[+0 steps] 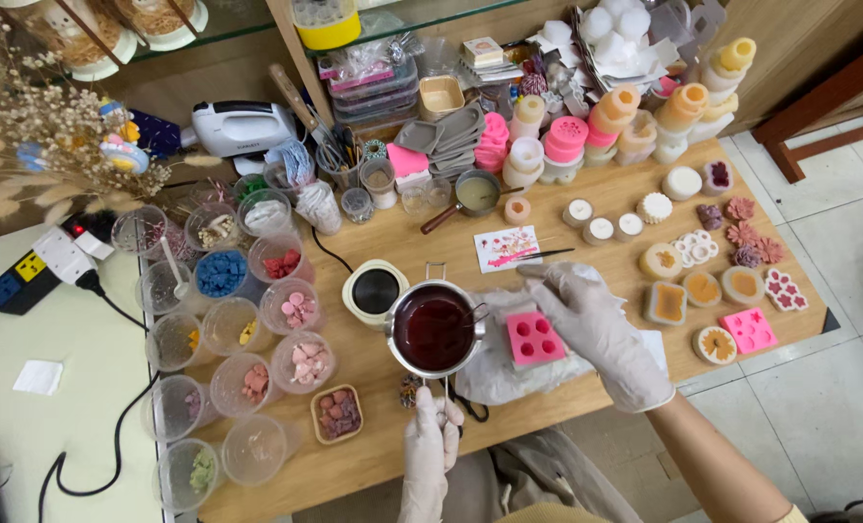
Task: The person uses a wooden stick to clear holes and adjust surfaces inside pink silicone molds before stirring a dark liquid in a metal pot.
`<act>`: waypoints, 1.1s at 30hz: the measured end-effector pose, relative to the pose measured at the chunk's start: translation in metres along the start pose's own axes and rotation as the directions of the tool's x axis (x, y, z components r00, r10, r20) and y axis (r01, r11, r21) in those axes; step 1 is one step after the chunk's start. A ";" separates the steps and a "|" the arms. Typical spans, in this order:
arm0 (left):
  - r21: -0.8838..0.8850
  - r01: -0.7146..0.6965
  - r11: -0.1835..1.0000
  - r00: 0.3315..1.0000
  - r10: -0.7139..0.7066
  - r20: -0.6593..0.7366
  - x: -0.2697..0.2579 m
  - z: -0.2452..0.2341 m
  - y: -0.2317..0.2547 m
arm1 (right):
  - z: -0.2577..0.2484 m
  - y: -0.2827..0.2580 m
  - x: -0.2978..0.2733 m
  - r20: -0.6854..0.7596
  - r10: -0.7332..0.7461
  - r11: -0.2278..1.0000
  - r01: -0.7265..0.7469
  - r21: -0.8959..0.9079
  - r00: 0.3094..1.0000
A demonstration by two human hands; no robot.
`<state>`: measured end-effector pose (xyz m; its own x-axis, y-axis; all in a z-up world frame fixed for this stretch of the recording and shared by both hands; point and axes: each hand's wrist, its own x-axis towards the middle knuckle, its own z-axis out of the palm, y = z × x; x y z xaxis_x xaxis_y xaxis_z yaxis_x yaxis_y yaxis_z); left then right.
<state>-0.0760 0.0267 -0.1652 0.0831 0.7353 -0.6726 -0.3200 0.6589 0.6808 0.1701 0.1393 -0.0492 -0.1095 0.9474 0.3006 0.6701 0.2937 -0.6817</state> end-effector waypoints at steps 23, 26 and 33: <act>0.005 0.075 0.997 0.946 -0.069 -0.317 0.129 -0.064 0.001 | 0.166 0.265 0.155 0.009 0.363 0.925 -0.361 0.121 0.932; 0.017 0.122 0.992 0.928 -0.108 -0.358 0.131 -0.066 0.003 | 0.143 0.243 0.162 0.011 0.181 0.981 -0.179 -0.072 0.983; 0.105 0.194 0.975 0.896 -0.133 -0.423 0.128 -0.062 0.008 | 0.136 0.244 0.166 0.119 0.250 0.967 -0.254 0.014 0.961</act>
<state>-0.1264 0.1161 -0.2635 -0.2818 0.5043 -0.8162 -0.1968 0.8022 0.5636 0.2152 0.3851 -0.2567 -0.0249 0.9989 0.0386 0.6652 0.0454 -0.7453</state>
